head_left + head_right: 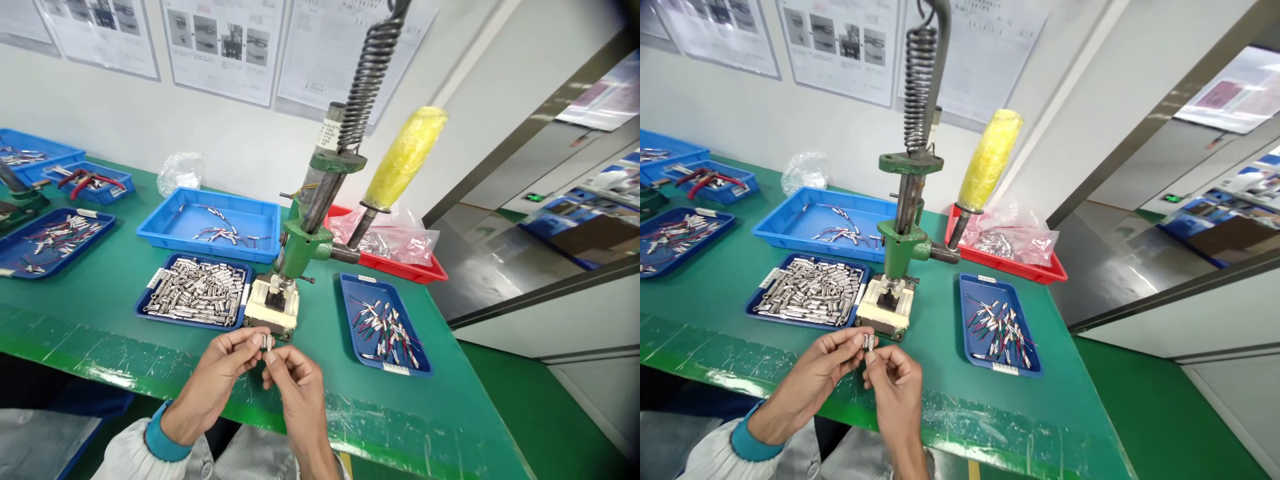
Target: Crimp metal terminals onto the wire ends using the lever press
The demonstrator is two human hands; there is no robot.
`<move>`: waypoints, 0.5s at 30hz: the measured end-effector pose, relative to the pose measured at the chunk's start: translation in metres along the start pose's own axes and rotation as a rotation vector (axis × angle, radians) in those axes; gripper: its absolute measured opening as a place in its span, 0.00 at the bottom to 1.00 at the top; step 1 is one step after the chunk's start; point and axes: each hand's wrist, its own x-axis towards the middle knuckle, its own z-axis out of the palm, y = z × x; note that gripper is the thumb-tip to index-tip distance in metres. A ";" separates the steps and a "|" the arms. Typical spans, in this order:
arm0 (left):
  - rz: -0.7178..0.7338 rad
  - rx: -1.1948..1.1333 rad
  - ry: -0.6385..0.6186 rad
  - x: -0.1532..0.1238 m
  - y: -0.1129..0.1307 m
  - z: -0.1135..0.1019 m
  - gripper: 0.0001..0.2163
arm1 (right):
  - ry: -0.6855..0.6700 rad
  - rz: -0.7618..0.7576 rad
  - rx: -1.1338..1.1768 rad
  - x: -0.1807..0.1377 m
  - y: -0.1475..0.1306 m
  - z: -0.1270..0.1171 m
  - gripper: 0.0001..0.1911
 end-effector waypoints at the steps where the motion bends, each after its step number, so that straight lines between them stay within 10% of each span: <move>1: 0.000 0.002 0.005 0.000 0.000 0.000 0.21 | -0.001 0.001 -0.001 0.000 0.000 0.000 0.21; 15: 0.003 0.001 0.005 0.002 -0.002 -0.003 0.20 | -0.005 0.027 0.027 0.001 0.002 0.001 0.20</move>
